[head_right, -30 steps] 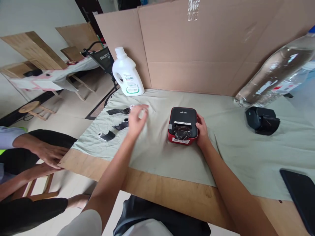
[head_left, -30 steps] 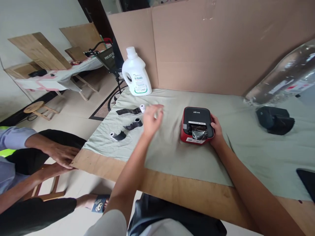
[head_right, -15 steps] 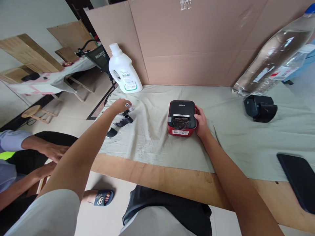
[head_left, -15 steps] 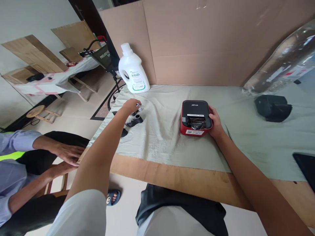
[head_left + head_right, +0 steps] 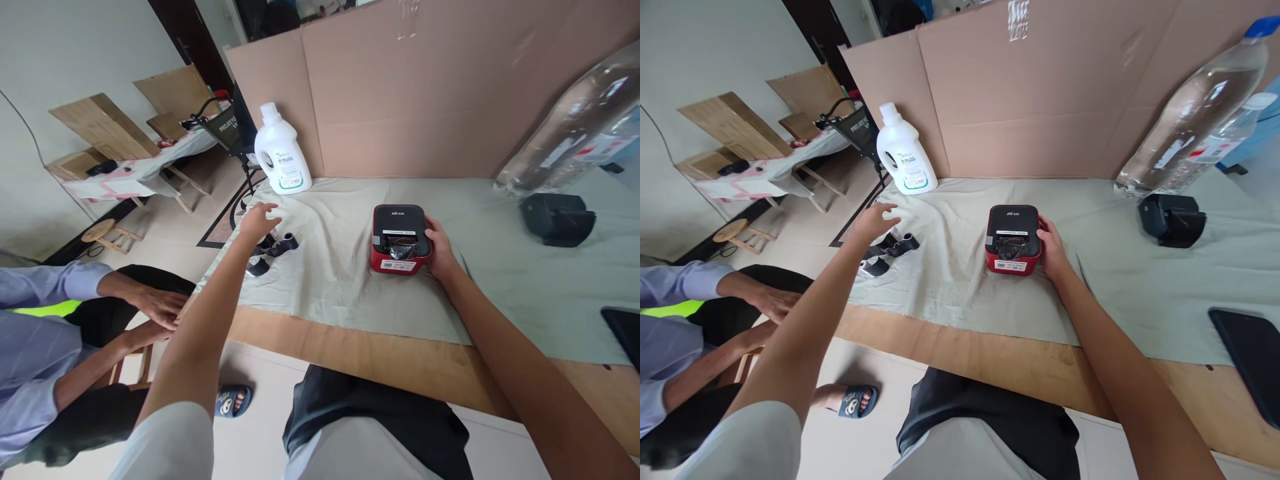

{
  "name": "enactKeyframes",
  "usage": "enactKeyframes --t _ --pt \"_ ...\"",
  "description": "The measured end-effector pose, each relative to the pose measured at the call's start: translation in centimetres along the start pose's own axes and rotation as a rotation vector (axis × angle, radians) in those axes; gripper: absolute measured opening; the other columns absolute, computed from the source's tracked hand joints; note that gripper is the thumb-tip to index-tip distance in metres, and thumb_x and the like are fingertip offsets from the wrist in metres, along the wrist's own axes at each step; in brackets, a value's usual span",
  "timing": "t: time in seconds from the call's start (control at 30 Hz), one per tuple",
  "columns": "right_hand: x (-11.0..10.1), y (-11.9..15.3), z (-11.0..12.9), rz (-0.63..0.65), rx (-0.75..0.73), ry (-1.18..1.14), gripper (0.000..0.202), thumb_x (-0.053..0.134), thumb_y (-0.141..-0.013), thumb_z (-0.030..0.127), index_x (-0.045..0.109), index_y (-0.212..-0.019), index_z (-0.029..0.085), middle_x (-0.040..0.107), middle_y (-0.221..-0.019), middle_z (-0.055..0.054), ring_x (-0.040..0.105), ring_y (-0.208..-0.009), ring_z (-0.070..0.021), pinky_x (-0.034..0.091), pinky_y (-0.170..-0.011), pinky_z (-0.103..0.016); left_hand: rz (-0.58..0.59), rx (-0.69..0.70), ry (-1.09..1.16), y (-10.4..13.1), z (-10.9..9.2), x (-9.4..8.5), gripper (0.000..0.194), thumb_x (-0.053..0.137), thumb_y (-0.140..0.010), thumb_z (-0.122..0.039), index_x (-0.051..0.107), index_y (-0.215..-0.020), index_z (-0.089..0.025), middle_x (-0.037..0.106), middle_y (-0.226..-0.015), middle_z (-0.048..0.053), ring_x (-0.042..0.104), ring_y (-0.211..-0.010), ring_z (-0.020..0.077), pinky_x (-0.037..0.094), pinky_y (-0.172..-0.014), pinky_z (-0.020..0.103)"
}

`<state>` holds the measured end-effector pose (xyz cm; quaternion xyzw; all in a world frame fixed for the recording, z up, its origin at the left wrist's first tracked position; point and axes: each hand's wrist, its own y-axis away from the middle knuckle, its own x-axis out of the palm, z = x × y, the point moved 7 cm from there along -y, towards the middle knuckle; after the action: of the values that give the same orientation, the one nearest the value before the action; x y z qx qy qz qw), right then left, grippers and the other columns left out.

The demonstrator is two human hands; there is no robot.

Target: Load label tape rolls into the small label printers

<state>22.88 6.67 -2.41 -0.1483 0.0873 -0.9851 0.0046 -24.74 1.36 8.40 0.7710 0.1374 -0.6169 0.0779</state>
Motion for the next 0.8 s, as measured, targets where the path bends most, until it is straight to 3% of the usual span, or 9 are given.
enactKeyframes --t 0.07,0.13,0.23,0.3,0.37,0.43,0.57,0.7,0.8 --pt "-0.5 0.6 0.1 -0.019 0.074 0.064 0.042 0.071 -0.079 0.043 0.073 -0.119 0.031 0.077 -0.128 0.0 0.068 -0.128 -0.0265 0.057 -0.11 -0.044 -0.118 0.073 0.178 1.7 -3.5 0.9 0.041 0.056 -0.1 -0.034 0.068 -0.137 -0.022 0.072 -0.131 0.009 0.069 -0.107 0.0236 0.051 -0.1 0.035" --pt "-1.4 1.6 0.3 -0.034 0.143 0.121 0.041 0.071 -0.082 0.045 0.074 -0.121 0.032 0.077 -0.128 -0.001 0.069 -0.126 -0.0279 0.059 -0.106 -0.047 -0.076 0.221 0.395 3.9 -8.0 3.3 0.034 0.063 -0.095 -0.03 0.074 -0.125 -0.021 0.077 -0.12 0.007 0.07 -0.098 0.0221 0.053 -0.097 0.033" --pt "-2.4 3.5 1.0 0.048 0.159 0.186 0.048 0.072 -0.081 0.042 0.072 -0.128 0.033 0.072 -0.14 -0.002 0.063 -0.137 -0.0316 0.055 -0.112 -0.053 0.088 0.363 0.627 7.7 -14.3 7.1 0.031 0.067 -0.094 -0.034 0.077 -0.121 -0.023 0.078 -0.119 0.007 0.069 -0.082 0.0189 0.056 -0.089 0.034" --pt "-2.2 4.9 1.6 0.187 0.113 0.257 0.068 0.08 -0.074 0.037 0.065 -0.14 0.035 0.064 -0.152 -0.003 0.057 -0.143 -0.0338 0.051 -0.117 -0.055 0.244 0.381 0.808 9.7 -17.6 9.1 0.045 0.065 -0.097 -0.045 0.071 -0.137 -0.024 0.077 -0.124 0.008 0.07 -0.079 0.0176 0.057 -0.083 0.033" --pt "-1.3 6.4 1.8 0.318 0.062 0.358 0.092 0.088 -0.069 0.034 0.051 -0.154 0.037 0.054 -0.161 -0.005 0.055 -0.146 -0.0345 0.048 -0.12 -0.056 0.446 0.322 0.958 11.1 -20.0 11.1 0.07 0.062 -0.098 -0.057 0.049 -0.16 -0.027 0.079 -0.119 0.008 0.073 -0.077 0.0181 0.058 -0.072 0.031" --pt "-0.2 7.3 1.9 0.337 -0.009 0.453 0.106 0.09 -0.071 0.036 0.036 -0.163 0.037 0.046 -0.167 -0.007 0.052 -0.148 -0.0352 0.044 -0.123 -0.059 0.566 0.238 1.034 11.6 -21.3 12.3 0.088 0.061 -0.097 -0.063 0.029 -0.17 -0.027 0.08 -0.107 0.008 0.074 -0.073 0.0189 0.056 -0.062 0.029" --pt "4.5 6.4 2.8 0.213 -0.252 0.57 0.108 0.091 -0.074 0.041 0.033 -0.164 0.032 0.042 -0.168 -0.011 0.041 -0.156 -0.037 0.029 -0.131 -0.062 0.49 0.16 1.119 9.1 -19.6 11.3 0.079 0.061 -0.098 -0.056 0.038 -0.166 -0.024 0.075 -0.078 0.003 0.068 -0.058 0.0159 0.052 -0.053 0.025" --pt "14.1 2.3 2.7 0.306 -0.401 0.554 0.1 0.088 -0.078 0.043 0.036 -0.163 0.027 0.053 -0.158 -0.015 0.048 -0.149 -0.0389 0.031 -0.13 -0.06 0.349 0.083 1.164 3.4 -13.2 7.5 0.059 0.06 -0.097 -0.043 0.057 -0.15 -0.017 0.068 -0.065 0.0 0.062 -0.048 0.0133 0.045 -0.047 0.022" --pt "21.8 -2.1 0.5 0.405 -0.394 0.471 0.107 0.087 -0.077 0.05 0.032 -0.165 0.025 0.058 -0.155 -0.015 0.049 -0.147 -0.0411 0.035 -0.128 -0.059 0.195 0.017 1.171 -1.7 -7.5 4.4 0.037 0.058 -0.095 -0.038 0.07 -0.123 -0.015 0.063 -0.062 -0.001 0.054 -0.043 0.011 0.039 -0.044 0.023"
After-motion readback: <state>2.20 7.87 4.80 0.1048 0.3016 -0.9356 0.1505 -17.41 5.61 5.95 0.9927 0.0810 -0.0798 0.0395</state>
